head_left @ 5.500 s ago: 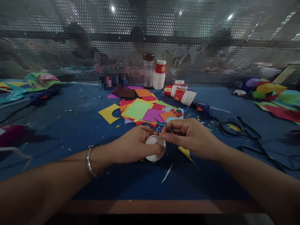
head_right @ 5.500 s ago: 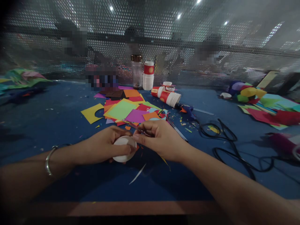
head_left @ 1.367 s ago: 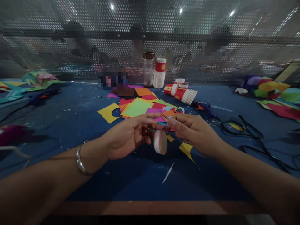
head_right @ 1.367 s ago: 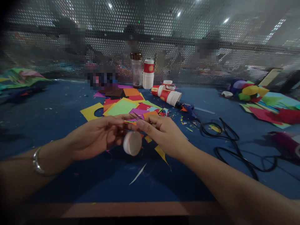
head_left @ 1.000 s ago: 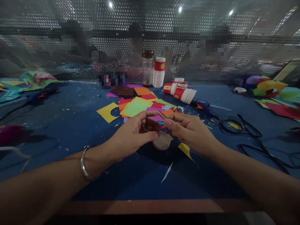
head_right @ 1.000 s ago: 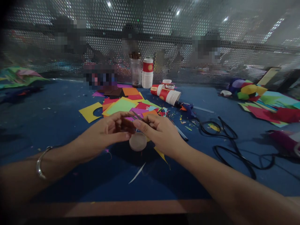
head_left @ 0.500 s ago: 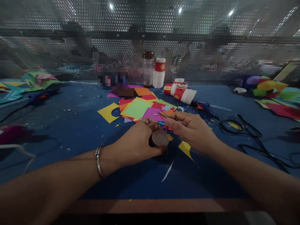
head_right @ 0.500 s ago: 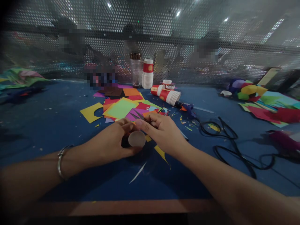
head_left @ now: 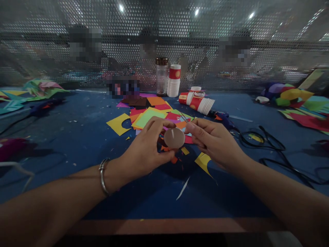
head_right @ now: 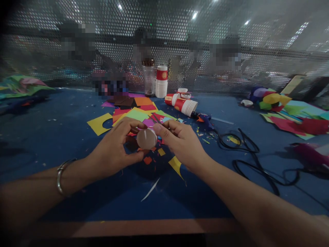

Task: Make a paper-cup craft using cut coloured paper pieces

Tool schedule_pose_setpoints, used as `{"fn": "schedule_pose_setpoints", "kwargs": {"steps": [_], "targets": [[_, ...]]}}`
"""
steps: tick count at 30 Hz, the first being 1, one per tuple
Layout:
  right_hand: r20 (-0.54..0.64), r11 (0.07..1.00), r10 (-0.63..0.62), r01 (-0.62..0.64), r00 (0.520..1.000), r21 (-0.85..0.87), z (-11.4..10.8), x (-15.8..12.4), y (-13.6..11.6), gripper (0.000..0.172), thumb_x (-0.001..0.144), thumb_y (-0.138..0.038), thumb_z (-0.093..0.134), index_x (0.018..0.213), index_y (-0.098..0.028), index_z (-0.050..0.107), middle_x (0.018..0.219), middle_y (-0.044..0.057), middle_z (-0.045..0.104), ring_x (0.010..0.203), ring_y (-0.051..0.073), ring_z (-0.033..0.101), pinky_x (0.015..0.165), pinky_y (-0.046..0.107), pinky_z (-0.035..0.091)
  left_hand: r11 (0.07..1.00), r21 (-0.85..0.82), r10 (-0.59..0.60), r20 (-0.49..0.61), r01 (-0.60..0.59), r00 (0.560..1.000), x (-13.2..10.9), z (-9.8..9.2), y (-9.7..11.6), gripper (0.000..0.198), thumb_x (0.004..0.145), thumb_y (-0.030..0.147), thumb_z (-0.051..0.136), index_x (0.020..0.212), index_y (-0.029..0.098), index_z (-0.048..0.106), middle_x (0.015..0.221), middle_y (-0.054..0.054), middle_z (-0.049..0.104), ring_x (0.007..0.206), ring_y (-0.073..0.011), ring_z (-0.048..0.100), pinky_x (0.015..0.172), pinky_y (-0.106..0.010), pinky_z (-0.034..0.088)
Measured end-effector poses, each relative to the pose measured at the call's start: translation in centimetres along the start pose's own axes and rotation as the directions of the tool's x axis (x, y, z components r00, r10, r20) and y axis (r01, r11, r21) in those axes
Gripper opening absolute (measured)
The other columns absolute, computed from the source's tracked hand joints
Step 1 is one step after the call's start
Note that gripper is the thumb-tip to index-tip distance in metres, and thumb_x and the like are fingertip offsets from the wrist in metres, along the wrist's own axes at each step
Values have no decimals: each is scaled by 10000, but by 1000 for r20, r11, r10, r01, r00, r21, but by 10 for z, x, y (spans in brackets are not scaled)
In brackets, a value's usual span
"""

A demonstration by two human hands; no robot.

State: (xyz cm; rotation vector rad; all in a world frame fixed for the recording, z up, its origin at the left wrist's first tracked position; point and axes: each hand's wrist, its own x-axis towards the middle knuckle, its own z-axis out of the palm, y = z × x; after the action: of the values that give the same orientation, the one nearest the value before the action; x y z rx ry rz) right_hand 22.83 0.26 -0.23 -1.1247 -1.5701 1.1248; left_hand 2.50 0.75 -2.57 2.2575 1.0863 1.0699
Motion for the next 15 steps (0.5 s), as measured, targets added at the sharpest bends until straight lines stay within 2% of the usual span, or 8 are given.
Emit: {"fn": "schedule_pose_setpoints", "kwargs": {"steps": [5, 8, 12, 15], "targets": [[-10, 992, 24, -23, 1000, 121, 3, 0, -3, 476, 789, -630, 751, 753, -191, 570, 524, -101, 357, 447, 45, 214, 405, 243, 124, 979, -191, -80, -29, 73, 996, 0, 2, 2, 511, 762, 226, 756, 1209, 201, 508, 1302, -108, 541, 1060, -220, 603, 863, -344, 564], [-10, 991, 36, -34, 999, 131, 2, -1, -1, 469, 797, -613, 754, 745, -193, 552, 521, -103, 356, 447, 44, 214, 402, 239, 128, 921, -372, -120, 12, 116, 993, 1, 0, 5, 534, 767, 208, 739, 1236, 188, 484, 1280, -119, 575, 1046, -212, 617, 865, -343, 559], [5, 999, -5, 5, 1000, 46, -1, -1, 3, 454, 837, -615, 712, 762, -191, 569, 557, -98, 341, 466, 50, 225, 418, 238, 159, 758, -610, -199, 122, 232, 972, 5, -3, 8, 478, 760, 174, 715, 1193, 184, 514, 1132, -74, 632, 973, -182, 624, 820, -311, 557], [31, 997, -36, 38, 999, -64, -2, -1, 3, 462, 850, -634, 681, 763, -192, 577, 560, -95, 329, 469, 57, 237, 432, 245, 180, 607, -731, -255, 192, 312, 948, 7, -4, 8, 436, 742, 132, 686, 1154, 184, 553, 1132, -54, 644, 938, -154, 633, 838, -298, 551]]}}
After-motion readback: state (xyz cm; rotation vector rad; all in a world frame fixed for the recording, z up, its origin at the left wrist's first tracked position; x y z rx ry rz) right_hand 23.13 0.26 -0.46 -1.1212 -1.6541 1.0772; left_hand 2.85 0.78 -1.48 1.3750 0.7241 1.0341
